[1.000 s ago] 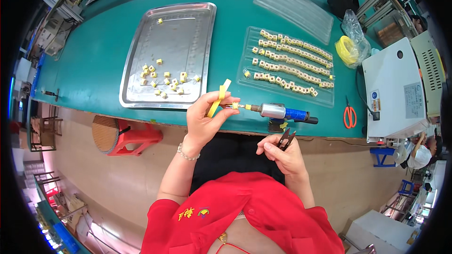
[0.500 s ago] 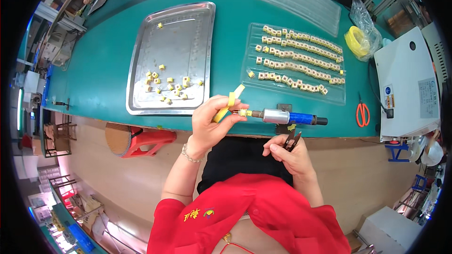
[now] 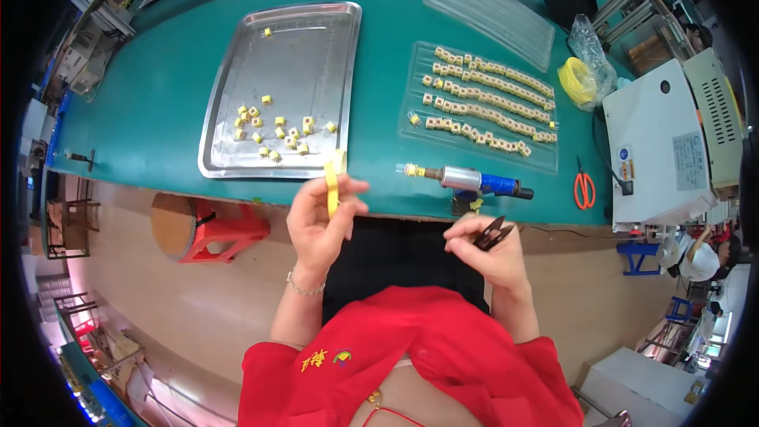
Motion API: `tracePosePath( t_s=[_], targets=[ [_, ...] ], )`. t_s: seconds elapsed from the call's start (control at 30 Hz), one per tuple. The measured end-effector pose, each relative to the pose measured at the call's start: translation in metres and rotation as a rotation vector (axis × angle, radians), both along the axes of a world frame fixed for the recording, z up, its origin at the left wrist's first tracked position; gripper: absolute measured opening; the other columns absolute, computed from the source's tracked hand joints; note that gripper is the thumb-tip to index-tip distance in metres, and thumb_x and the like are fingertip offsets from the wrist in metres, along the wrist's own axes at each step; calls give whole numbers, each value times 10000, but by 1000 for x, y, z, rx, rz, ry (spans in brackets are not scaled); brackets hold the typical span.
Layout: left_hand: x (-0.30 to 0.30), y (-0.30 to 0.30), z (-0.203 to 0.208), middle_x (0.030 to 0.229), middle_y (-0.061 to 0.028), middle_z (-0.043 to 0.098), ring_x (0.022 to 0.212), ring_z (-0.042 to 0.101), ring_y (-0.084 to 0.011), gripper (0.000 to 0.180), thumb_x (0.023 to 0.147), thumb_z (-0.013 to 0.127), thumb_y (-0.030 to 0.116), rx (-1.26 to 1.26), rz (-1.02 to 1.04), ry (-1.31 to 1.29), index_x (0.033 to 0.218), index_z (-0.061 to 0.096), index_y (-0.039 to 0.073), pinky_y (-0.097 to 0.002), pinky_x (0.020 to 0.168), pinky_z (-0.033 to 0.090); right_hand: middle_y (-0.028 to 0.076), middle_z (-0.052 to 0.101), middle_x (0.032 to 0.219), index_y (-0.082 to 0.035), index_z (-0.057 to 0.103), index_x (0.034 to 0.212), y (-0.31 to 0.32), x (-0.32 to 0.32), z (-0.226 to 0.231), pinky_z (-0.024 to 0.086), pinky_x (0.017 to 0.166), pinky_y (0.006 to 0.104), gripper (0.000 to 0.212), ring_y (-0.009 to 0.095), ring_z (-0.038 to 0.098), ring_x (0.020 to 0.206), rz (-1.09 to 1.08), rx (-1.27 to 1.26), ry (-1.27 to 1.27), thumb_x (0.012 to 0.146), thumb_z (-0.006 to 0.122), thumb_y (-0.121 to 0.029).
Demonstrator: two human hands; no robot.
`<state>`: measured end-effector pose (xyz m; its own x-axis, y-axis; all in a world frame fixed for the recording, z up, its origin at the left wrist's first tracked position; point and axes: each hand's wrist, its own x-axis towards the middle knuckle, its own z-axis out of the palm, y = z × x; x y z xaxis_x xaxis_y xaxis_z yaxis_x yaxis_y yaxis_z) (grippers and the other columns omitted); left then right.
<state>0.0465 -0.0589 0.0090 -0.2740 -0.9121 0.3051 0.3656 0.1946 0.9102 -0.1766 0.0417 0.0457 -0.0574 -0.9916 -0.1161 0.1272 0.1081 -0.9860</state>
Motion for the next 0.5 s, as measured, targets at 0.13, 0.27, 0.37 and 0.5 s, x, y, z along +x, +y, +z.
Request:
tracePosePath(
  t_s=[0.13, 0.27, 0.37, 0.5],
  targets=[
    [-3, 43, 8, 1029, -196, 587, 715, 596, -116, 284, 914, 410, 25, 216, -371, 97, 1192, 433, -32, -151, 465, 418, 35, 571, 790, 18, 661, 839, -16, 8, 28, 349, 553, 184, 84, 60, 486, 654, 51, -126, 251, 764, 623, 30],
    [-12, 62, 6, 1032, -166, 597, 728, 590, -87, 281, 932, 407, 78, 275, -493, 108, 1192, 447, -20, -153, 461, 419, 45, 555, 840, 31, 628, 950, -30, 13, 38, 365, 583, 179, 125, 57, 496, 697, 287, -194, 425, 859, 565, -27],
    [-12, 68, 4, 1024, -150, 606, 733, 590, -79, 283, 933, 420, 94, 237, -516, 81, 1193, 456, -11, -155, 462, 420, 40, 552, 810, 27, 631, 911, -29, 21, 42, 357, 552, 184, 99, 56, 485, 657, 330, -227, 401, 848, 582, -30],
    [-8, 68, 3, 1033, -144, 608, 737, 591, -80, 309, 928, 427, 91, 199, -545, 32, 1219, 442, -10, -158, 472, 427, 29, 547, 761, 21, 620, 842, -28, 25, 58, 343, 511, 195, 49, 51, 467, 617, 375, -151, 506, 826, 596, -18]
  ],
)
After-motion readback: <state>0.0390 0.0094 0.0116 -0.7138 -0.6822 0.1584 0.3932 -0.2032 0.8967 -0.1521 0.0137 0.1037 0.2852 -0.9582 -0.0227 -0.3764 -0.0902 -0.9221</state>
